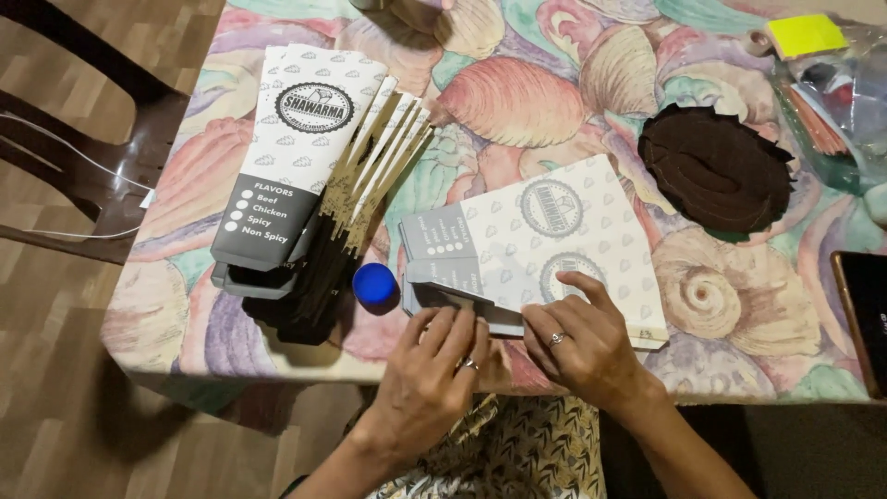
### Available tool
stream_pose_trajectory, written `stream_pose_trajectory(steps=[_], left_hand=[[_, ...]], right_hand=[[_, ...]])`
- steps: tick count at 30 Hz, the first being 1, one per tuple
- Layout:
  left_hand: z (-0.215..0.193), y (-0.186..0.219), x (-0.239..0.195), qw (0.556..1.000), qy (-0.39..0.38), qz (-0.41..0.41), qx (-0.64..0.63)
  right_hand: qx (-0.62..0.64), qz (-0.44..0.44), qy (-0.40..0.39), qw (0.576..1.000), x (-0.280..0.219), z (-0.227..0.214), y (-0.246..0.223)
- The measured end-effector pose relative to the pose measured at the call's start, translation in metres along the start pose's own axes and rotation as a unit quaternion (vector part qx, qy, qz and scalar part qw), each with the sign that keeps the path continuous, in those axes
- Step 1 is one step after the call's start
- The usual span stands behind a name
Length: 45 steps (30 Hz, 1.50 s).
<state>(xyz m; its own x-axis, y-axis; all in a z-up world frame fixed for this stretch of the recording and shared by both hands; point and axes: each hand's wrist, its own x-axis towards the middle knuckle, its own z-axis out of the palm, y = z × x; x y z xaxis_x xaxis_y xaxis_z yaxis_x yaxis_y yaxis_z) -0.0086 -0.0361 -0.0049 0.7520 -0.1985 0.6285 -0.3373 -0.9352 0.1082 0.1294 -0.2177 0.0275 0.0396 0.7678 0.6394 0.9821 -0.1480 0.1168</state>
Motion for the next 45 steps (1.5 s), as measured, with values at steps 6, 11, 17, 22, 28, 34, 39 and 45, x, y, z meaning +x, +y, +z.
stream_pose_trajectory(steps=[6, 11, 17, 22, 28, 34, 39, 45], left_hand=[[0.003, 0.004, 0.001, 0.999, -0.016, -0.052, -0.001], [-0.003, 0.004, 0.008, 0.999, 0.014, -0.047, 0.003], [-0.009, 0.003, 0.013, 0.998, 0.041, -0.045, 0.002], [-0.003, 0.002, 0.011, 0.998, 0.025, -0.062, -0.013], [0.011, 0.004, 0.014, 0.991, -0.027, -0.124, 0.043], [0.011, 0.006, 0.015, 0.986, -0.078, -0.134, 0.069], [0.008, 0.004, 0.019, 0.989, -0.048, -0.124, 0.058], [0.014, 0.003, 0.017, 0.988, -0.047, -0.127, 0.072]], right_hand=[[0.018, 0.025, 0.02, 0.999, 0.001, 0.001, 0.003], [0.034, 0.099, 0.042, 0.994, -0.004, -0.013, 0.032], [-0.026, 0.128, 0.095, 0.987, 0.027, -0.066, 0.033], [-0.026, -0.026, -0.023, 0.999, 0.022, -0.006, 0.014], [-0.036, -0.04, -0.082, 0.995, 0.024, -0.002, 0.008], [0.002, 0.007, -0.174, 0.985, 0.025, -0.004, 0.032], [0.086, 0.182, -0.164, 0.966, 0.044, 0.029, 0.097], [0.116, 0.271, -0.211, 0.932, 0.076, 0.061, 0.137]])
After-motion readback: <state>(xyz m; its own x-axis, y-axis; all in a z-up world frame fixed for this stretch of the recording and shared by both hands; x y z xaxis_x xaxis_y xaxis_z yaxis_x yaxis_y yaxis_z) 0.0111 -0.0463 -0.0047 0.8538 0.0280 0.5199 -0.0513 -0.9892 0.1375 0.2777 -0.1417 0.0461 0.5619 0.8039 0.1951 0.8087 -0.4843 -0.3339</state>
